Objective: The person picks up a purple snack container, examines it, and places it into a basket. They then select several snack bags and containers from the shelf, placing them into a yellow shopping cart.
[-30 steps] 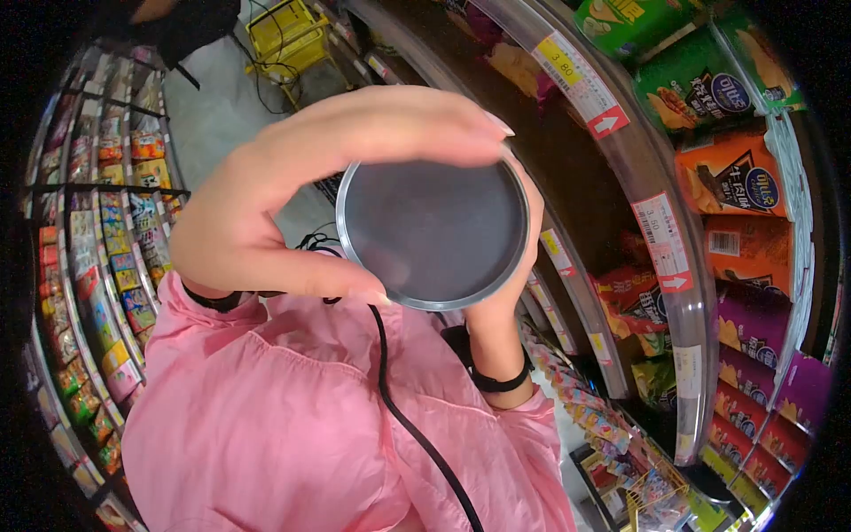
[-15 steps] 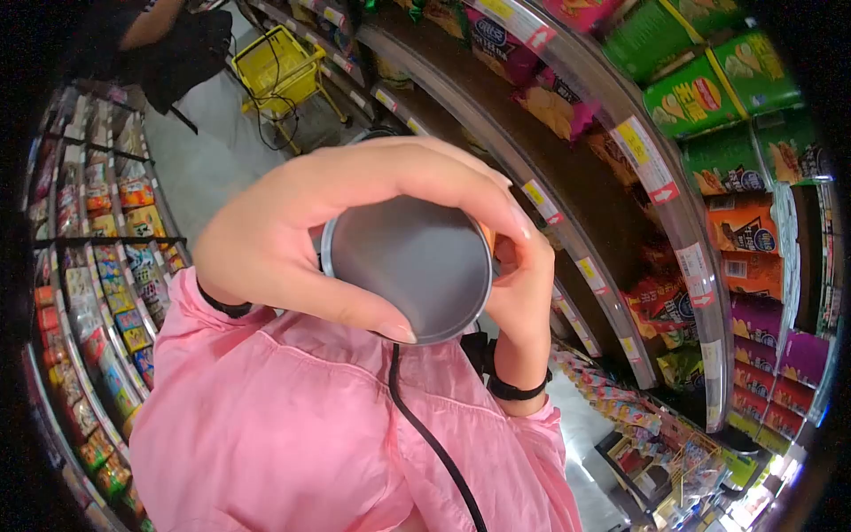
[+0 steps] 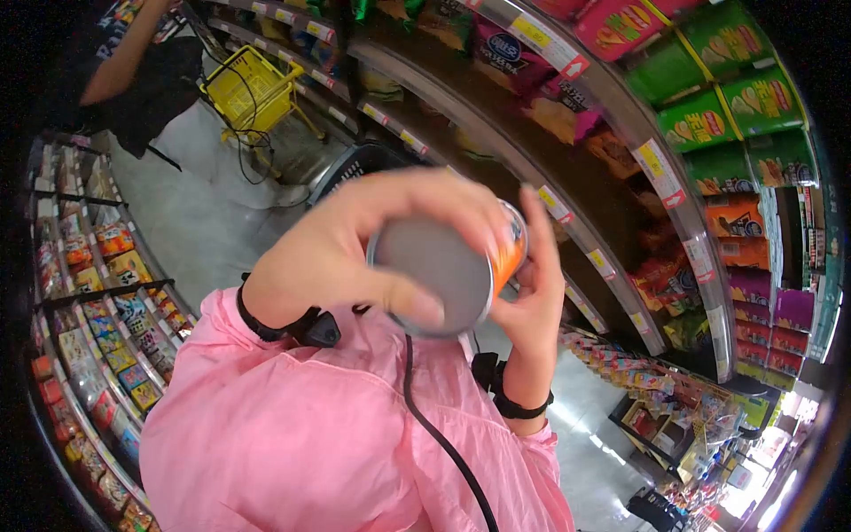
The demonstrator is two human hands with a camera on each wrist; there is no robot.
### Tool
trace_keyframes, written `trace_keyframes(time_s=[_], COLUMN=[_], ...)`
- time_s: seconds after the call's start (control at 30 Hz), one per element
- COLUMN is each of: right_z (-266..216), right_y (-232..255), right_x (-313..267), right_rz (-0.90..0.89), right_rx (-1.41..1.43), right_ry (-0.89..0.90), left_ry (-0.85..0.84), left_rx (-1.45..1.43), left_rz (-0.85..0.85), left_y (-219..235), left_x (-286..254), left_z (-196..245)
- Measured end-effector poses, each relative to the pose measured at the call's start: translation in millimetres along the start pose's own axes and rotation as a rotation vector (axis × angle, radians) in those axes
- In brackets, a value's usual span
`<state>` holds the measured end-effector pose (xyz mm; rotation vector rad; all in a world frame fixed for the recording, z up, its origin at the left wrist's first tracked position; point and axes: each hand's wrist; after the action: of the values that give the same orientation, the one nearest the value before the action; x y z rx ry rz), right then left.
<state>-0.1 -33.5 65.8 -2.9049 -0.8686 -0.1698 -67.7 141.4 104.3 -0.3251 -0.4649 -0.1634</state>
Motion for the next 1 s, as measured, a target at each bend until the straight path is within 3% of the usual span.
trace_keyframes(time_s=[0.07, 0.13, 0.3, 0.43, 0.5, 0.77, 0.9, 1.0], right_z=[5.5, 18.5, 53.8, 77.6, 95.8, 160.9, 190.1, 214.4], right_y=[-12.4, -25.0, -48.5, -56.0, -56.5, -73.3, -94.8, -96.5], right_x=[2.5, 3.2, -7.4, -2.4, -2.8, 12.8, 27.3, 41.7], right_rz=[-0.065, -0.08, -0.034, 0.013, 0.029, -0.104, -0.058, -0.107], right_rx=[0.207, 0.228, 0.249, 0.27, 0.269, 0.231, 0.505, 0.84], right_ry=[0.003, -0.021, -0.106, -0.224, -0.298, -0.412, -0.496, -0.742], left_ry=[0.116, 0.056, 0.129, 0.185, 0.284, 0.528, 0.542, 0.516], left_rx=[-0.2, -0.349, -0.533, -0.735, -0.815, -0.872, -0.914, -0.993], left_rz=[0.205, 0.269, 0.309, 0.371, 0.496, 0.771, 0.848, 0.861], left_y=[16.7, 35.4, 67.5, 91.1, 101.5, 146.0, 159.9, 171.4], left_x=[-8.3, -13.5, -37.7, -53.5, -63.5, -109.6, -135.9, -152.7], left_z=[2.4, 0.0, -18.5, -57.2, -76.0, -122.2, -147.7, -162.9])
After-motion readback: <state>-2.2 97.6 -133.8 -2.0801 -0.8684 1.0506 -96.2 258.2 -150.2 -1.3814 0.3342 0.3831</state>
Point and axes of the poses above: each hand's wrist, its own x-axis towards the middle knuckle, its own y-axis out of the back of the hand, z = x × y, and after that the axes turned 1 degree about y, right-handed
